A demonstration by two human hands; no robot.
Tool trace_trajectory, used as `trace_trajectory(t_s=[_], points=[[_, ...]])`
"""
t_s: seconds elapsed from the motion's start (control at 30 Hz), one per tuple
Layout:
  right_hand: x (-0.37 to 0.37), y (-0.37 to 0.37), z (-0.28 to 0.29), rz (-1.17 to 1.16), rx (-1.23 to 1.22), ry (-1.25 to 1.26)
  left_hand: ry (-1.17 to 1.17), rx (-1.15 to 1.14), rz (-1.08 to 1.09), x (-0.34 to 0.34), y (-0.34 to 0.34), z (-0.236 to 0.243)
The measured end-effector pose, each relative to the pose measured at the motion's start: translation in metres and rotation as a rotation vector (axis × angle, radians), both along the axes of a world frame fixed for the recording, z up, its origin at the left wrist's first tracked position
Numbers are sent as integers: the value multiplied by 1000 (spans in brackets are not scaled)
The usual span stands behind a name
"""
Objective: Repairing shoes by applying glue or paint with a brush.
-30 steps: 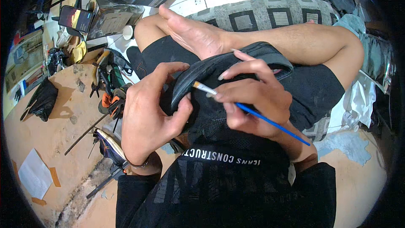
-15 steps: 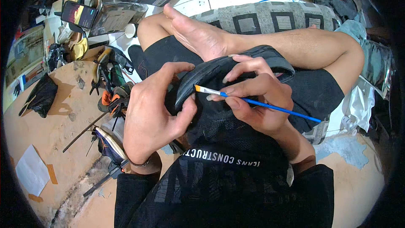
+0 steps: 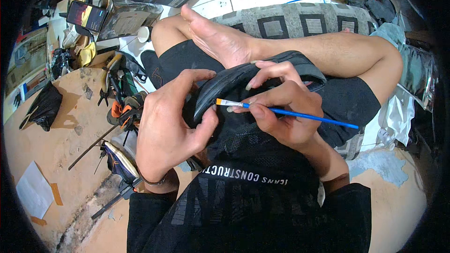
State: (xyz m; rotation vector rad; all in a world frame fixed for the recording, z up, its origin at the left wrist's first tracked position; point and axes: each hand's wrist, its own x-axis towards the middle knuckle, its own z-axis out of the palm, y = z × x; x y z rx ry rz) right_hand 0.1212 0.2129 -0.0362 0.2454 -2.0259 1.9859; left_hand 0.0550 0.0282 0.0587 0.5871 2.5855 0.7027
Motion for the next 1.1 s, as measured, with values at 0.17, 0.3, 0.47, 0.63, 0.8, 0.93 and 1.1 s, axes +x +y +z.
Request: trace_trajectory(t_s=[0.17, 0.3, 0.47, 0.63, 0.8, 0.93, 1.1], points=[[-1, -1, -2, 18, -28, 33, 3, 0, -26, -1, -1, 1], [-1, -1, -3, 1, -45, 11, -1, 6, -21, -1, -1, 2], [-3, -2, -4, -17, -60, 35, -50, -15, -14, -2, -1, 3], [-2, -2, -8, -31, -71, 17, 44, 38, -57, -2, -2, -1], [-3, 1, -20, -93, -119, 16, -53, -1, -8, 0, -3, 2], [-2, 6, -28, -162, -115, -28, -43, 21, -15, 1, -4, 1], [-1, 9, -28, -211, -186, -92, -39, 11, -6, 2, -6, 0]])
